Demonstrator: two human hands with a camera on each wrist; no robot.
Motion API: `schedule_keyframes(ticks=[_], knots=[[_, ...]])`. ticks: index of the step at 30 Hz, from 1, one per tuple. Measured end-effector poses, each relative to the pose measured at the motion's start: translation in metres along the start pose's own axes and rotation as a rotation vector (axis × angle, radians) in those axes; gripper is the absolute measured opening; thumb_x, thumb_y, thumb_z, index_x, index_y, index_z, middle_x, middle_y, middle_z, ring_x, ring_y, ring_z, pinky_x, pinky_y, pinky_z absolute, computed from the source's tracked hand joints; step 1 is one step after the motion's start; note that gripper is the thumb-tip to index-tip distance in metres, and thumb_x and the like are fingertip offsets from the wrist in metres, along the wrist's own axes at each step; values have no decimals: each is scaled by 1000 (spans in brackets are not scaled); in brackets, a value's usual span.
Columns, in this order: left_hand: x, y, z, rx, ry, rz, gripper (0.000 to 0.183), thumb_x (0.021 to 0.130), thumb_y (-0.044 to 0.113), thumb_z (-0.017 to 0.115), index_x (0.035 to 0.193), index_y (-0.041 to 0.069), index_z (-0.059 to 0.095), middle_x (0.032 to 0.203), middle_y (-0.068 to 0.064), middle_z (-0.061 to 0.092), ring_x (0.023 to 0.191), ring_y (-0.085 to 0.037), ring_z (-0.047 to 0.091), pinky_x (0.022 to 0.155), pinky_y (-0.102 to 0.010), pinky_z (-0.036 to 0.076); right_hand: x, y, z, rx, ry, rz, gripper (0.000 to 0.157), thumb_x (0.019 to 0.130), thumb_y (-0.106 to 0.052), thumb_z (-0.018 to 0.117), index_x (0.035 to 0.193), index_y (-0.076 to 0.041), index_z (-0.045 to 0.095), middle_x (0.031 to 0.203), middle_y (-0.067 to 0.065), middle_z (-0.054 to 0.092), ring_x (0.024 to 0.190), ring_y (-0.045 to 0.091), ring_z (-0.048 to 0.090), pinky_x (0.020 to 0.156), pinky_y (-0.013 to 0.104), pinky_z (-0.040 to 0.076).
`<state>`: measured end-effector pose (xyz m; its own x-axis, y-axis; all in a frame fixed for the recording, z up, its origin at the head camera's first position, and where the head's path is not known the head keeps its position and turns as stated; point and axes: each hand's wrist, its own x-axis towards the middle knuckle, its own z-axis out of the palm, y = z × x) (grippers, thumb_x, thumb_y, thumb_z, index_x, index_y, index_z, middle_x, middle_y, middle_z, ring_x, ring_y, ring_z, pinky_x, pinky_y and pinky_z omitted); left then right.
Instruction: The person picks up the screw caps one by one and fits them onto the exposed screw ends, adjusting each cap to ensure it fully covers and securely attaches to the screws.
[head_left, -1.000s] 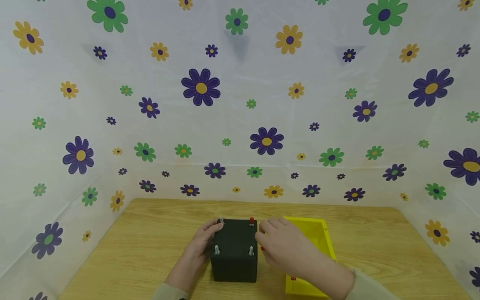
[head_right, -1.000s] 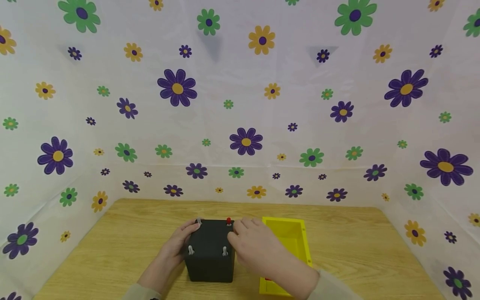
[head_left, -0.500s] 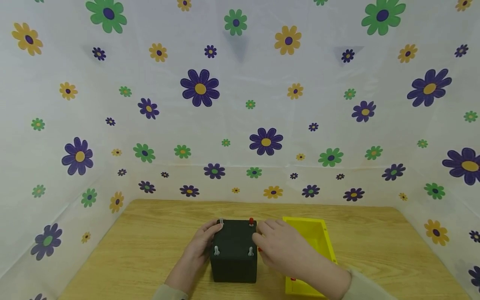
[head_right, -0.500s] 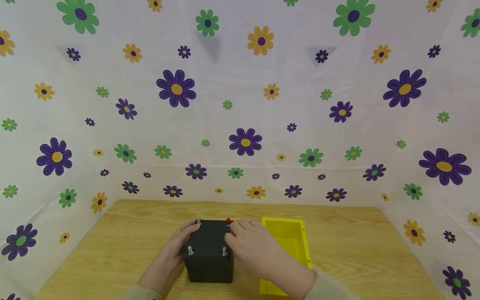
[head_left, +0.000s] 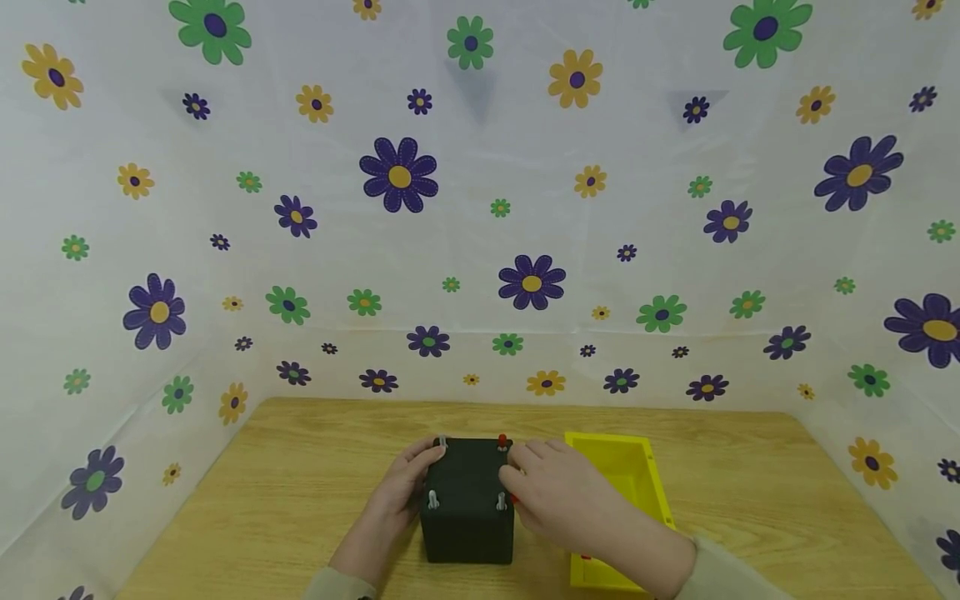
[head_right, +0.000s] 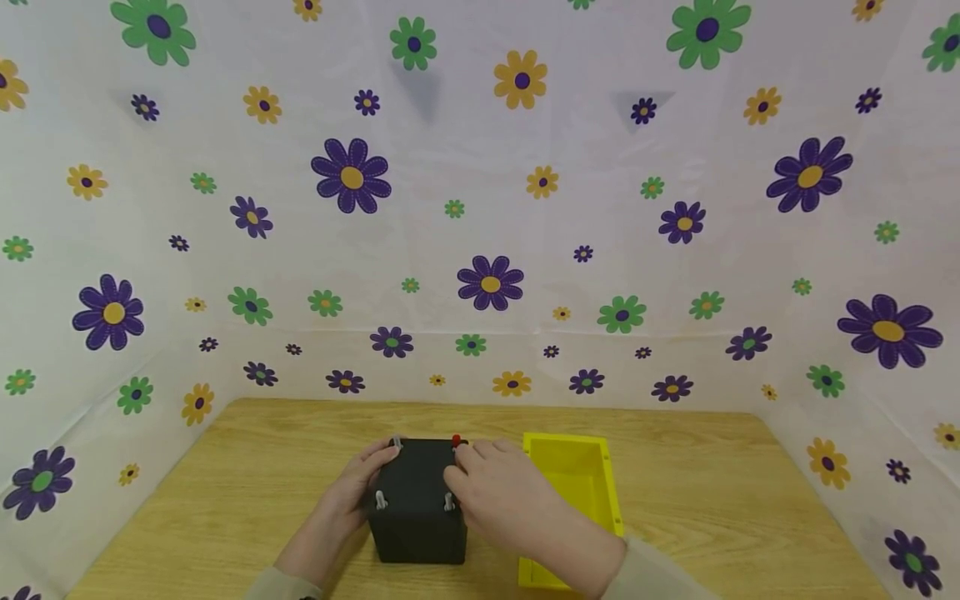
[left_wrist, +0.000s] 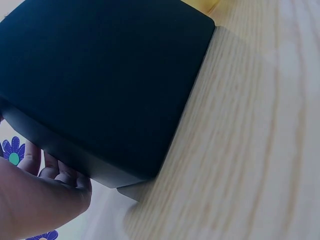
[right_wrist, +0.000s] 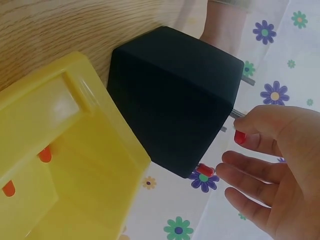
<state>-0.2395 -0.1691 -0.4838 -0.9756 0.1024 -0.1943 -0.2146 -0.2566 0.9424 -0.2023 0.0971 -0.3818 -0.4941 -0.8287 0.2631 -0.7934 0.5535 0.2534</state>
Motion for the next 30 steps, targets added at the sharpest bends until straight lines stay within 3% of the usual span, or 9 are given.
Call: schedule_keyframes(ticks=[17, 30], knots=[[-1, 1, 1, 12, 11, -4, 15, 104, 18, 61, 117, 18, 69, 91, 13, 78, 85, -3, 74, 82, -23, 59, 3, -1, 0, 2, 18, -23, 17, 95, -26, 80, 104, -18, 68, 95, -5, 67, 82, 14, 54, 80, 24, 51], [-1, 1, 0, 6, -3, -1, 11, 105, 18, 61, 106, 24, 70, 88, 14, 76, 81, -2, 72, 79, -23, 58, 6, -2, -1, 6, -2, -12, 19, 91, -22, 86, 101, -18, 70, 91, -6, 71, 76, 11, 54, 75, 19, 50]])
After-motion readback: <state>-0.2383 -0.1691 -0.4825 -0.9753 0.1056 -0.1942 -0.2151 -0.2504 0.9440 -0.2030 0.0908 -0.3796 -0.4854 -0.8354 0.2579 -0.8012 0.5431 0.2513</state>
